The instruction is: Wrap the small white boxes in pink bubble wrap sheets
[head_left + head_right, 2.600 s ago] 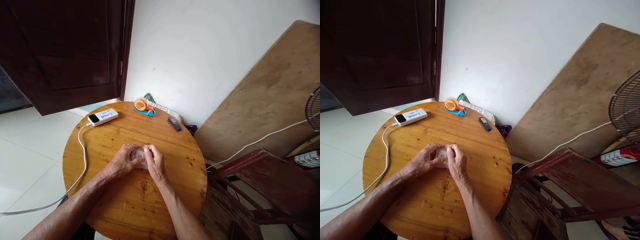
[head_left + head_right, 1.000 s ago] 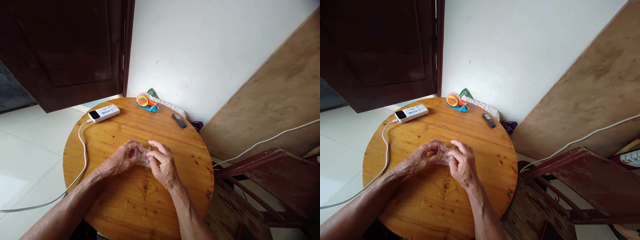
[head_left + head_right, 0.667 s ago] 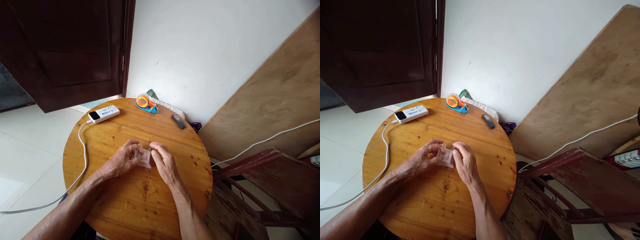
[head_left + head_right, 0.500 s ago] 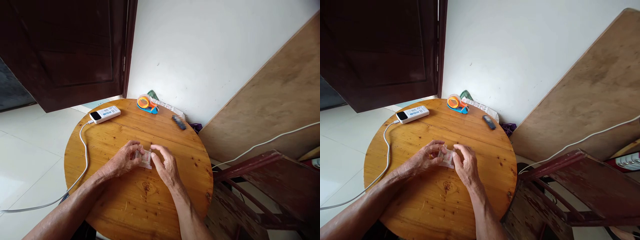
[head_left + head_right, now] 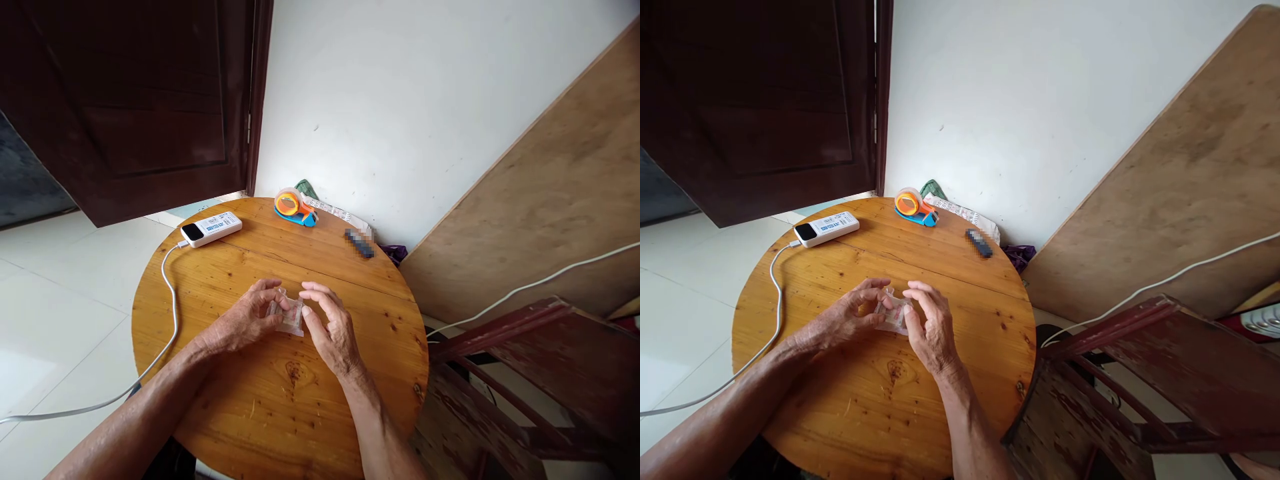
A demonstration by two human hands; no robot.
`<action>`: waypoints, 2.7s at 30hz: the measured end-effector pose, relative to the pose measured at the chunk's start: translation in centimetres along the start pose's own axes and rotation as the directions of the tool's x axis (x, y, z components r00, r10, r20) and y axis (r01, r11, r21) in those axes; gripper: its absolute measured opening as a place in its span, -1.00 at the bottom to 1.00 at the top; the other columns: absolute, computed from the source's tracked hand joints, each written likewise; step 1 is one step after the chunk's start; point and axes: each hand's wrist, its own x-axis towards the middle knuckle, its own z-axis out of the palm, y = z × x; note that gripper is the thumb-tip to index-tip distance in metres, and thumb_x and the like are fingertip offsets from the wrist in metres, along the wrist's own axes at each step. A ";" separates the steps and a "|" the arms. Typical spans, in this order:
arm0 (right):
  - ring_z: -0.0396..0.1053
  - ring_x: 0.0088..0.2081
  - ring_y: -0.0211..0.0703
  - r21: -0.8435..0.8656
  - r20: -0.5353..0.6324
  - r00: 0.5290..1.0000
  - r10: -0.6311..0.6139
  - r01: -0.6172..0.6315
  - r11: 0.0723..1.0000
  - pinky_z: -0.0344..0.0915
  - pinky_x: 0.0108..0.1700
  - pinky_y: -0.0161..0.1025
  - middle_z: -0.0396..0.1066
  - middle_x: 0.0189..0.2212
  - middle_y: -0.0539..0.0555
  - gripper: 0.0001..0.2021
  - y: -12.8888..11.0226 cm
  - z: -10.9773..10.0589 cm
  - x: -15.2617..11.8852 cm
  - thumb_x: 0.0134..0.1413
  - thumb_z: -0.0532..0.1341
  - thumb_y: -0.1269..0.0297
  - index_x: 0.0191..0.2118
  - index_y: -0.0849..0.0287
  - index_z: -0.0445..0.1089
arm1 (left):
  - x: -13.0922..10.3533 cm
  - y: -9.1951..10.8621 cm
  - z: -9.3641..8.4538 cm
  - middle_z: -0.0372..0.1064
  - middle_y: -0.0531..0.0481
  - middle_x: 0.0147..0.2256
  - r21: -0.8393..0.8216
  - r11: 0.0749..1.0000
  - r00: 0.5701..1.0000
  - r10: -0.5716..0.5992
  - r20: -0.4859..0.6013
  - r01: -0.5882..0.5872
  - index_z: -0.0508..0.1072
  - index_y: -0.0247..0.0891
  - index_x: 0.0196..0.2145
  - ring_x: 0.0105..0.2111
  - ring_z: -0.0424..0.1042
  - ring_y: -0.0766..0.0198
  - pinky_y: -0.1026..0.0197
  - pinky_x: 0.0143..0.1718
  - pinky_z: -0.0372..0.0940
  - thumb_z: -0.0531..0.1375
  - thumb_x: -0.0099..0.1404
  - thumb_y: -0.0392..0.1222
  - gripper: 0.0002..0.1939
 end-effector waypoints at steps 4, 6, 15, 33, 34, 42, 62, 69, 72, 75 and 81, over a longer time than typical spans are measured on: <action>0.39 0.08 0.00 0.014 -0.035 0.999 0.011 -0.010 1.000 0.28 0.15 -0.01 0.46 0.01 0.14 -0.81 0.3 -0.1 0.0 0.18 0.13 0.41 -0.16 0.08 0.44 | -0.2 0.4 -0.9 0.21 -0.13 0.25 -0.101 0.995 1.000 -0.017 -0.022 0.015 0.46 -0.17 -0.04 0.27 0.16 -0.03 -0.07 0.25 0.12 0.19 0.14 -0.30 -0.61; 0.39 0.08 0.00 0.028 -0.031 0.999 0.017 -0.016 0.999 0.28 0.16 0.01 0.46 0.02 0.14 -0.81 0.3 -0.2 0.0 0.18 0.12 0.40 -0.16 0.07 0.44 | -0.1 0.3 -1.1 0.26 -0.13 0.23 -0.130 0.990 0.997 -0.055 -0.052 0.048 0.39 -0.16 0.10 0.25 0.18 -0.06 -0.12 0.26 0.10 0.17 0.11 -0.29 -0.46; 0.14 0.32 0.13 0.062 0.321 0.946 0.048 -0.072 0.996 0.11 0.31 0.13 0.18 0.31 0.19 -0.29 0.0 -0.4 -0.1 -0.02 0.22 0.41 0.31 0.08 0.11 | 0.1 -0.2 -0.3 0.13 -0.24 0.26 -0.335 0.930 0.986 -0.120 0.119 0.154 0.04 -0.20 0.35 0.04 0.35 0.02 -0.02 0.03 0.30 0.20 0.07 -0.28 -0.11; 0.28 0.22 0.13 -0.006 0.248 0.958 0.144 -0.147 0.989 0.18 0.26 0.15 0.31 0.22 0.19 -0.35 0.3 -0.2 0.1 -0.02 0.24 0.36 0.25 0.06 0.19 | 0.3 -0.4 -0.3 0.31 -0.21 0.12 -0.143 0.989 0.996 -0.058 -0.073 0.047 0.20 -0.25 0.29 0.14 0.27 -0.01 -0.06 0.16 0.21 0.16 0.03 -0.33 -0.18; 0.26 0.24 0.13 0.004 0.231 0.965 0.128 -0.133 0.991 0.16 0.27 0.14 0.30 0.23 0.18 -0.38 0.3 -0.3 0.1 -0.02 0.23 0.37 0.23 0.06 0.21 | 0.3 -0.3 -0.4 0.30 -0.22 0.14 -0.147 0.988 0.996 -0.062 -0.066 0.052 0.19 -0.26 0.29 0.15 0.26 -0.03 -0.07 0.17 0.20 0.16 0.02 -0.33 -0.17; 0.27 0.23 0.10 0.031 0.225 0.970 0.087 -0.096 0.995 0.17 0.27 0.11 0.32 0.19 0.15 -0.56 0.1 -0.5 0.2 -0.05 0.20 0.46 0.01 0.04 0.37 | 0.1 0.0 0.0 0.17 -0.29 0.26 -0.222 0.967 0.992 -0.123 0.005 0.121 0.13 -0.24 0.33 0.20 0.23 -0.10 -0.11 0.16 0.22 0.22 0.03 -0.29 -0.12; 0.42 0.05 -0.01 0.040 -0.067 0.996 0.062 -0.060 0.997 0.30 0.13 -0.02 0.50 -0.03 0.15 -0.86 0.6 0.5 0.3 0.29 0.12 0.27 -0.29 0.06 0.39 | 0.0 -0.3 1.2 0.30 -0.15 0.02 -0.327 0.941 0.995 -0.063 0.078 0.085 0.14 -0.21 0.31 -0.08 0.38 0.12 0.01 0.02 0.31 0.33 0.11 -0.23 -0.16; 0.40 0.08 0.02 -0.045 0.015 1.000 0.025 -0.025 0.999 0.26 0.13 -0.01 0.48 -0.01 0.19 -0.86 -0.5 -0.7 2.1 0.27 0.10 0.30 -0.33 0.08 0.35 | -0.2 0.1 1.5 0.15 -0.19 0.09 -0.173 0.985 1.000 0.008 -0.011 -0.009 0.06 -0.13 0.36 -0.05 0.30 0.11 -0.02 0.02 0.30 0.33 0.10 -0.26 -0.08; 0.38 0.11 0.06 -0.150 0.107 0.994 -0.033 0.049 0.987 0.22 0.14 0.03 0.48 0.01 0.19 -0.84 -1.3 -1.7 4.2 0.26 0.09 0.33 -0.35 0.08 0.35 | -0.3 0.3 1.5 0.11 -0.19 0.19 -0.113 0.989 0.995 0.095 0.005 -0.094 -0.01 -0.08 0.39 0.10 0.25 0.03 -0.09 0.15 0.22 0.27 0.10 -0.36 -0.04; 0.39 0.10 0.07 -0.151 0.091 0.994 -0.052 0.066 0.986 0.22 0.14 0.04 0.47 0.01 0.20 -0.85 -1.2 -2.3 6.1 0.25 0.09 0.32 -0.35 0.08 0.35 | -0.4 0.4 1.5 0.11 -0.18 0.26 -0.058 0.989 0.990 0.135 0.034 -0.133 -0.03 -0.04 0.40 0.22 0.16 -0.05 -0.17 0.26 0.10 0.24 0.09 -0.41 -0.02; 0.45 -0.02 0.03 0.130 -0.082 0.992 0.095 -0.084 0.988 0.33 0.03 -0.03 0.49 0.00 0.18 -0.84 1.3 -1.1 6.8 0.22 0.16 0.17 -0.32 0.10 0.39 | -0.6 0.6 1.4 0.01 -0.25 0.34 -0.079 0.995 0.997 0.060 0.053 -0.056 -0.14 -0.11 0.43 0.31 0.07 -0.17 -0.24 0.29 0.03 0.35 0.08 -0.30 0.09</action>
